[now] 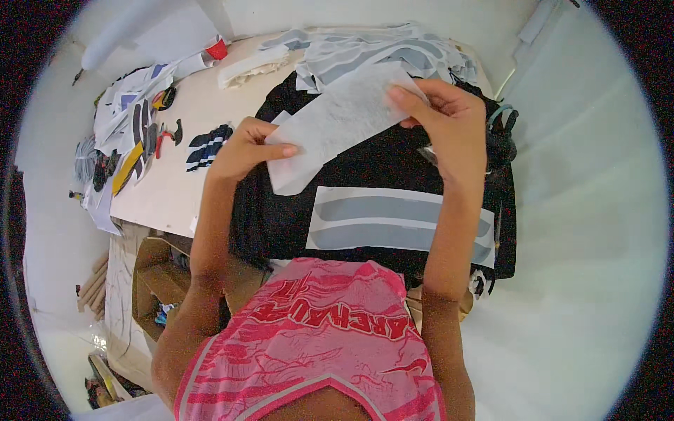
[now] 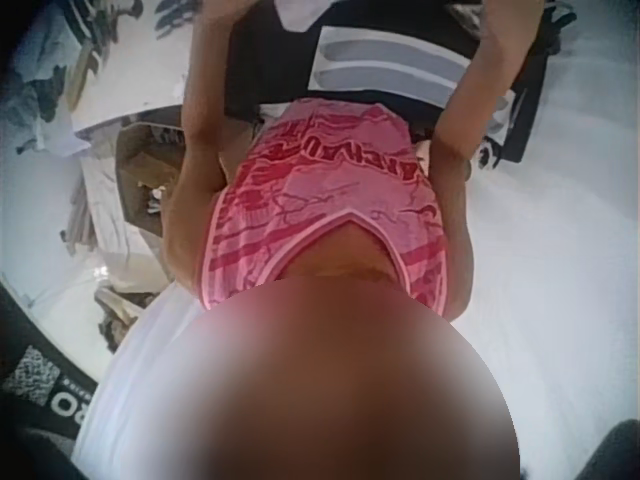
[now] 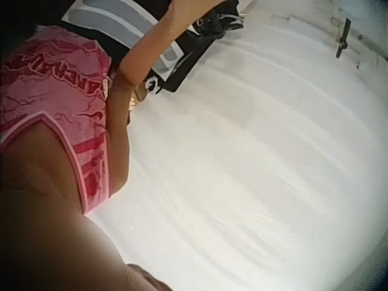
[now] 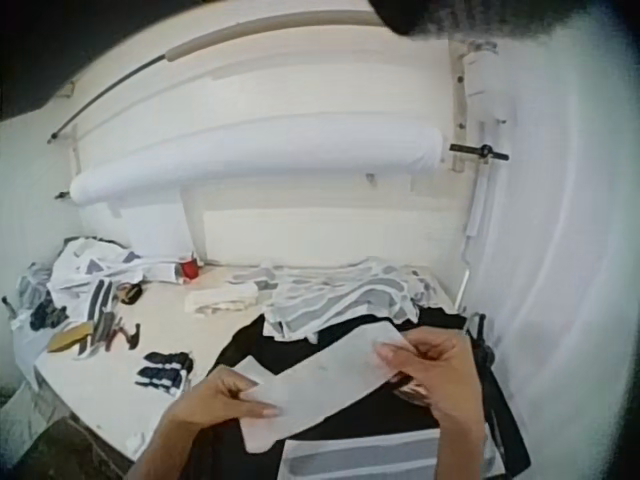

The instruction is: Preparing and ironing fabric pieces for printing.

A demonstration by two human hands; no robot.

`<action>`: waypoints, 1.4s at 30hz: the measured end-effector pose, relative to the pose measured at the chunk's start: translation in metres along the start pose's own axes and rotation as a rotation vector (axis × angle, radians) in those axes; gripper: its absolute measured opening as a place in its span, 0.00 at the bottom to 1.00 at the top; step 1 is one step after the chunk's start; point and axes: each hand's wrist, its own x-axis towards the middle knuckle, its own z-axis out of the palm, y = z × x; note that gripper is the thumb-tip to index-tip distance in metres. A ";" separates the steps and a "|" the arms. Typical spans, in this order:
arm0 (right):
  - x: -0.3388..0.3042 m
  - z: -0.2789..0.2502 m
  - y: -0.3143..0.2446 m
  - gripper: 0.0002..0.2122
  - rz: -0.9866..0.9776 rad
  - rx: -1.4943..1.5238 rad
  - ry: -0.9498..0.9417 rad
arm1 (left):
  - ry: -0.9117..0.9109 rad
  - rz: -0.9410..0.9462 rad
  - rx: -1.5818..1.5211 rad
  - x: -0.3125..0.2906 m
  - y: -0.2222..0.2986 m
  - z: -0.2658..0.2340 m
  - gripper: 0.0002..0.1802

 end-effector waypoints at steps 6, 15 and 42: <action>-0.025 -0.027 0.021 0.07 0.131 -0.109 0.027 | -0.017 -0.076 0.108 -0.015 -0.018 -0.023 0.16; -0.077 -0.047 0.079 0.07 0.301 0.022 0.151 | -0.117 -0.234 0.139 -0.004 -0.053 -0.017 0.12; -0.148 -0.095 0.139 0.10 -0.020 -0.524 -0.086 | 0.341 0.237 1.071 -0.053 -0.117 0.034 0.07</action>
